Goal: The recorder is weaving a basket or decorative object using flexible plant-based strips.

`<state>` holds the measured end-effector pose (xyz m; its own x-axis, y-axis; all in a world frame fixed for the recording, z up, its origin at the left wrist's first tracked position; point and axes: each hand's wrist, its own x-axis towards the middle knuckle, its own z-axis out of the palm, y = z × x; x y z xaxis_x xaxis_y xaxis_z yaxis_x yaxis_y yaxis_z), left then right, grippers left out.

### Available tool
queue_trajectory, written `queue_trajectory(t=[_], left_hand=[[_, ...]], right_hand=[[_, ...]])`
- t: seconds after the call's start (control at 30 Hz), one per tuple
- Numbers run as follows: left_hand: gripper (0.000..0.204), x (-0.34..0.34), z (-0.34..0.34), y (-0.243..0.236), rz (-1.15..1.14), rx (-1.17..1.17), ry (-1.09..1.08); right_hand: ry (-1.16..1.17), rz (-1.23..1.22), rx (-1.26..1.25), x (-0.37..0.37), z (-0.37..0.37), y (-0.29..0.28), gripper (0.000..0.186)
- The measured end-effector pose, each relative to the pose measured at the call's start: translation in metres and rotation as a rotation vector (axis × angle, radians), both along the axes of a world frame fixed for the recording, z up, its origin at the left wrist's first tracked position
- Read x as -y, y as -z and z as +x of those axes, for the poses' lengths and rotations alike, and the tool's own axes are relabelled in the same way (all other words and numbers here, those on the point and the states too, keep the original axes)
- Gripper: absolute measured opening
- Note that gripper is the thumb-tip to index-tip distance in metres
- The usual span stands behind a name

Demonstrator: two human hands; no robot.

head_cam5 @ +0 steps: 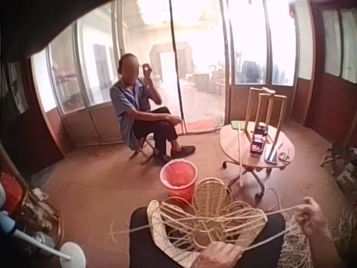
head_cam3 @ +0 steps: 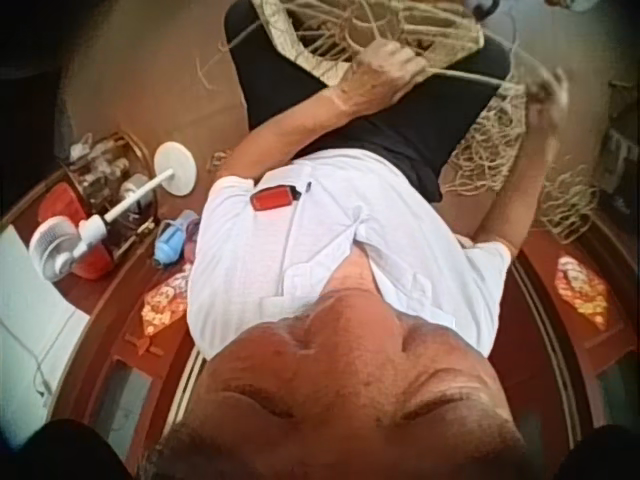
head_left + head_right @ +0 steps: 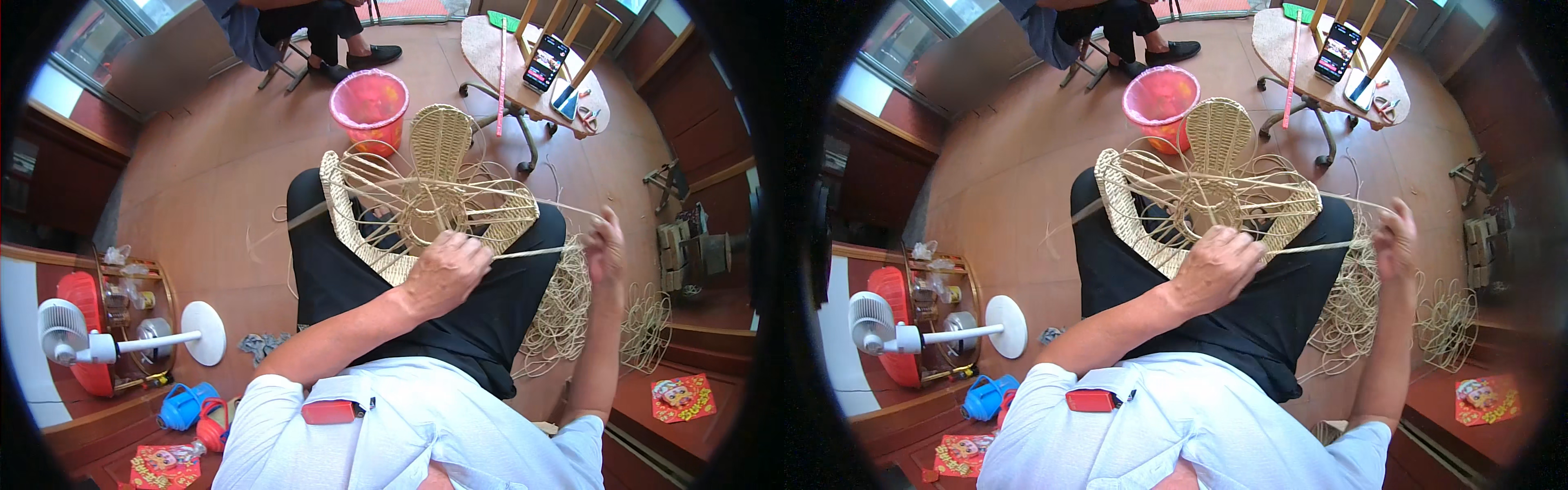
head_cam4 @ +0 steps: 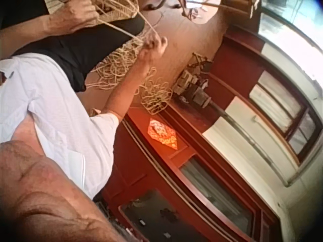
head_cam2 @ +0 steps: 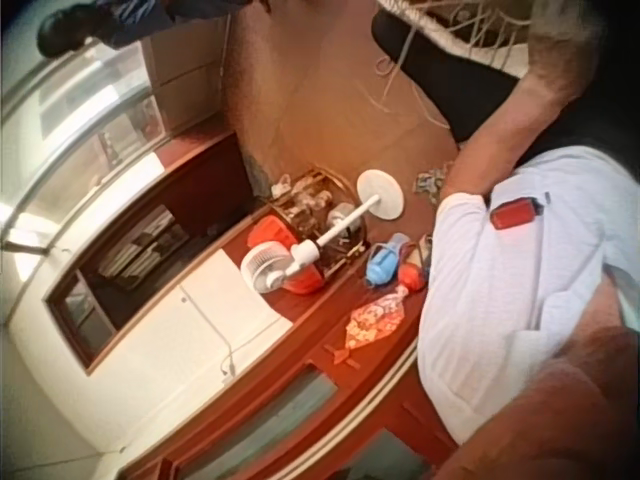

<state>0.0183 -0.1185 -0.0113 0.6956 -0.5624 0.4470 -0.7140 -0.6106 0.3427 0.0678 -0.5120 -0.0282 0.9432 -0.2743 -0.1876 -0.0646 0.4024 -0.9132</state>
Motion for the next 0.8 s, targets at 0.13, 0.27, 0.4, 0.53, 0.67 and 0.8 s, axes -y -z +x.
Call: queue_trajectory(t=[0.13,0.27,0.4,0.53,0.67,0.8], left_hand=[[0.015,-0.064,-0.012,0.014,0.044,-0.003,0.009],[0.013,-0.151,-0.012,0.01,0.062,0.104,-0.023],[0.007,-0.236,-0.002,0.002,0.227,0.192,-0.121],[0.004,-0.306,-0.001,-0.007,0.275,0.179,-0.281],[0.004,-0.341,-0.008,-0.01,0.333,0.171,-0.431],[0.005,-0.362,-0.008,-0.019,0.385,0.17,-0.488]], right_hand=[[0.455,-0.103,-0.201,0.222,-0.068,0.044,0.04],[0.775,-0.151,-0.447,0.389,-0.193,0.085,0.024],[0.996,-0.12,-0.557,0.451,-0.281,0.139,0.026],[0.882,-0.439,-0.89,0.411,-0.303,0.15,0.042],[0.46,-1.588,-0.694,0.253,-0.206,0.102,0.075],[0.137,-1.218,0.16,0.016,-0.077,0.017,0.027]])
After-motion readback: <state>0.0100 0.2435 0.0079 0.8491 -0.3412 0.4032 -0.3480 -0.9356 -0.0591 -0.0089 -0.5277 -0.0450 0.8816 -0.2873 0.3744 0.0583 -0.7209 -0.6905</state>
